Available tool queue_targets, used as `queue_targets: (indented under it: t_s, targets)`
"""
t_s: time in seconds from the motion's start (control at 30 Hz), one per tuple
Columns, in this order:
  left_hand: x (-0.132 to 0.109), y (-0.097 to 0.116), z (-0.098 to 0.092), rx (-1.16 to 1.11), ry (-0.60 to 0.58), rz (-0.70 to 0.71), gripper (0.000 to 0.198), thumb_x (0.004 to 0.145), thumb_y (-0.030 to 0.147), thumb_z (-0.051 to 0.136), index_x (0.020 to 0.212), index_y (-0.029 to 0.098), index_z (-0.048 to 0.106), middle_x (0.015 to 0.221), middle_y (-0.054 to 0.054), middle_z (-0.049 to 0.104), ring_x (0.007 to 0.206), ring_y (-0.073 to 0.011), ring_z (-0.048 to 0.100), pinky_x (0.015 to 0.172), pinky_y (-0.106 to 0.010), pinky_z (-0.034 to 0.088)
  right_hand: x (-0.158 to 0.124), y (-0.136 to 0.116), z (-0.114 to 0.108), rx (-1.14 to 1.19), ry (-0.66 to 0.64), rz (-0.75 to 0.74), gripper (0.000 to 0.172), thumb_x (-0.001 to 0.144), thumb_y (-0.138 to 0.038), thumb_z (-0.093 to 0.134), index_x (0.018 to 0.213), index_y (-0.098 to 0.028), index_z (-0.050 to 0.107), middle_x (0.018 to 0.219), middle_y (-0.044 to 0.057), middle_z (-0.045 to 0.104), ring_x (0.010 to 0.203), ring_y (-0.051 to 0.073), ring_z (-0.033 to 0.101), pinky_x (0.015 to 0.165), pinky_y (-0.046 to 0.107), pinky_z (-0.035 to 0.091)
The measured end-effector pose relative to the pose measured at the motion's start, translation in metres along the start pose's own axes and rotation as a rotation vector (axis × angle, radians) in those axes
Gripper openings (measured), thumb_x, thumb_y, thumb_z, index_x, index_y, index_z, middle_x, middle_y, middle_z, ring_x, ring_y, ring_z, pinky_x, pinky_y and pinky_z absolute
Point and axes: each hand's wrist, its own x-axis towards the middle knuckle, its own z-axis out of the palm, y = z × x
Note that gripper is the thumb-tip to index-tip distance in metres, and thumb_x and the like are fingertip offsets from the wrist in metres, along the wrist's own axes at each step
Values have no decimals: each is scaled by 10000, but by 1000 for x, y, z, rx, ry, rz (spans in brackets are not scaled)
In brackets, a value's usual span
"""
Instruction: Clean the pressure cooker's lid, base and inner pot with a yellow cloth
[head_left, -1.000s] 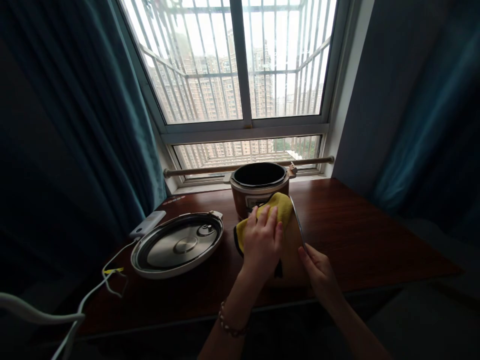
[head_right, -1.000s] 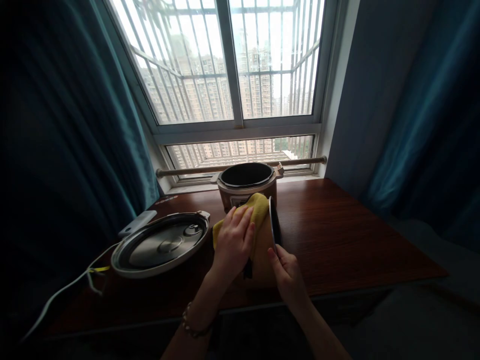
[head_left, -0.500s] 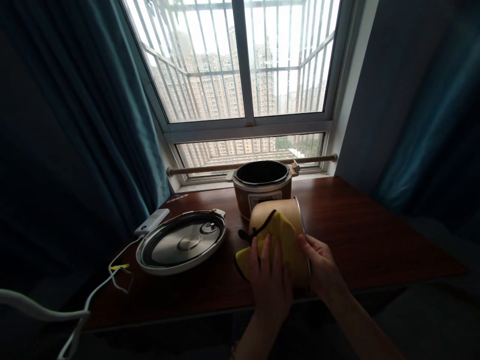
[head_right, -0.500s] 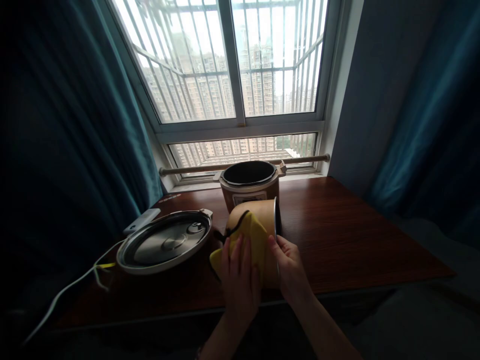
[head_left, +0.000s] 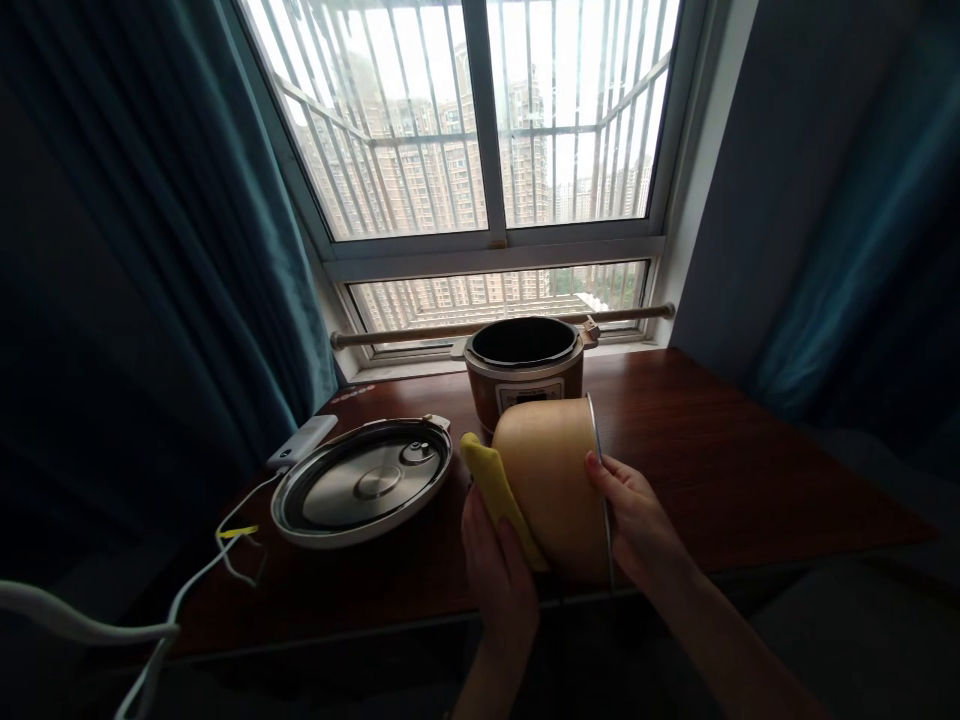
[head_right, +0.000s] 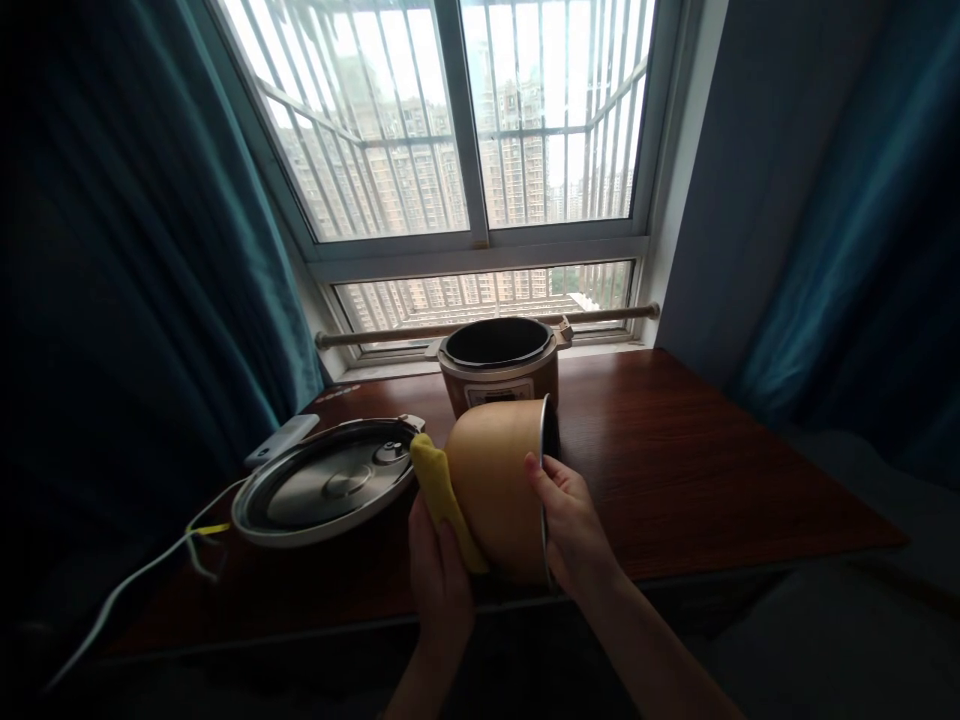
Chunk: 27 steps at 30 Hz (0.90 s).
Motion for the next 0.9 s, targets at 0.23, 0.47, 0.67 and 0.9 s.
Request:
queue_targets:
  t_s: [0.23, 0.47, 0.67, 0.9]
  targets:
    - [5, 1, 3, -16, -14, -13, 485, 921, 248, 311, 1394, 206, 216, 1414, -127, 312, 1300, -229, 286, 1059, -435, 250, -7, 13, -41, -355, 51, -217, 473, 698, -459, 674, 1069, -168, 639, 987, 84, 680, 932, 238, 614, 838, 348, 471]
    - [1, 8, 8, 87, 5, 122, 570, 894, 207, 358, 1424, 199, 148, 1470, -135, 213, 1347, -274, 188, 1059, -496, 222, -32, 46, -63, -386, 90, -153, 375, 736, -512, 605, 781, -147, 684, 593, 18, 597, 615, 181, 564, 555, 269, 465]
    - [-38, 19, 26, 340, -82, 487, 614, 829, 174, 472, 1404, 150, 256, 1409, -140, 361, 1367, -332, 64, 1074, -558, 99, -28, 51, -56, -230, 41, -128, 301, 778, -463, 583, 787, -174, 666, 705, 25, 613, 613, 148, 516, 542, 240, 421]
    - [-49, 12, 30, 310, -12, 509, 613, 835, 202, 445, 1407, 117, 240, 1417, -138, 351, 1369, -308, 88, 1095, -497, 75, -34, 50, -50, -114, 55, -94, 214, 804, -392, 583, 854, -203, 669, 681, 3, 612, 598, 132, 516, 513, 222, 402]
